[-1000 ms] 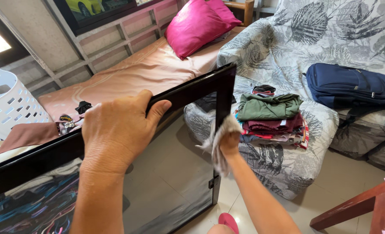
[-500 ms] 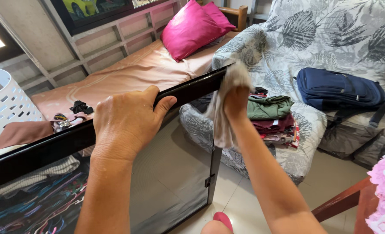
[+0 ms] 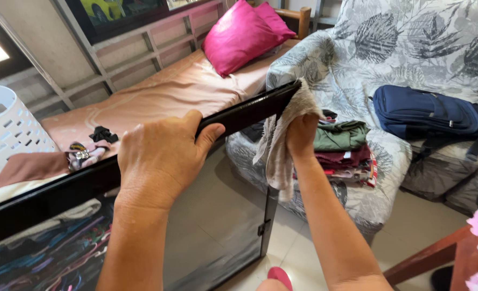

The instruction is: The person removes a window screen and wipes it with a cloth. They clean the frame and mesh on both sides, then place the screen back into the window.

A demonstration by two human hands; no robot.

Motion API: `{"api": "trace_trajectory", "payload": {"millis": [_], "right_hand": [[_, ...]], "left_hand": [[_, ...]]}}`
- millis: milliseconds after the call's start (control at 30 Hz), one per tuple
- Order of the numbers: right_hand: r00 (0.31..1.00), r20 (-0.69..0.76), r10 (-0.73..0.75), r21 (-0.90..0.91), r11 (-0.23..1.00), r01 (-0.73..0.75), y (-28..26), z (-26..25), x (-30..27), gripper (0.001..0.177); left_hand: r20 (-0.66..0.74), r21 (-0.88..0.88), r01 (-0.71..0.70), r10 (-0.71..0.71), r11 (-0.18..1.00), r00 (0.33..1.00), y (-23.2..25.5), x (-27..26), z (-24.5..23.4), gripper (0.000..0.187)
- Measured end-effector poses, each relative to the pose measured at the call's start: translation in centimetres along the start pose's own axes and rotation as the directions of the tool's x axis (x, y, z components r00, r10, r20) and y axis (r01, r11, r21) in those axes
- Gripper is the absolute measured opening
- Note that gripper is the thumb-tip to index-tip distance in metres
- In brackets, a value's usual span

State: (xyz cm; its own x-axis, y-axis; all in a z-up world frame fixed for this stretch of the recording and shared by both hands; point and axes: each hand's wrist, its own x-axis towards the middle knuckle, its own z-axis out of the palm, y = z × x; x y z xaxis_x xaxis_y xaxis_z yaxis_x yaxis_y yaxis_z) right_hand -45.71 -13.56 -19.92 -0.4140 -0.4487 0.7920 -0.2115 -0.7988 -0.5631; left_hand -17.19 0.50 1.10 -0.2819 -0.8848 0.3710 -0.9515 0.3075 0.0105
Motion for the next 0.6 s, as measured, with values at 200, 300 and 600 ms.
{"api": "trace_trajectory", "payload": {"millis": [200, 300, 600], "right_hand": [[0.988, -0.146, 0.043, 0.107, 0.994, -0.028, -1.1, 0.2, 4.2, 0.030], [0.951, -0.227, 0.213, 0.350, 0.929, -0.124, -0.4, 0.5, 2.5, 0.027], [0.891, -0.307, 0.335, 0.263, 0.930, -0.258, 6.0, -0.4, -10.0, 0.028]], "left_hand": [[-0.010, 0.010, -0.011, 0.011, 1.000, 1.000, -0.1, 0.0, -0.1, 0.051], [-0.002, 0.020, -0.001, 0.001, 1.000, 1.000, 0.0, 0.0, -0.1, 0.052], [-0.033, 0.019, -0.006, 0.007, 1.000, 0.999, -0.1, 0.0, 0.2, 0.052]]}}
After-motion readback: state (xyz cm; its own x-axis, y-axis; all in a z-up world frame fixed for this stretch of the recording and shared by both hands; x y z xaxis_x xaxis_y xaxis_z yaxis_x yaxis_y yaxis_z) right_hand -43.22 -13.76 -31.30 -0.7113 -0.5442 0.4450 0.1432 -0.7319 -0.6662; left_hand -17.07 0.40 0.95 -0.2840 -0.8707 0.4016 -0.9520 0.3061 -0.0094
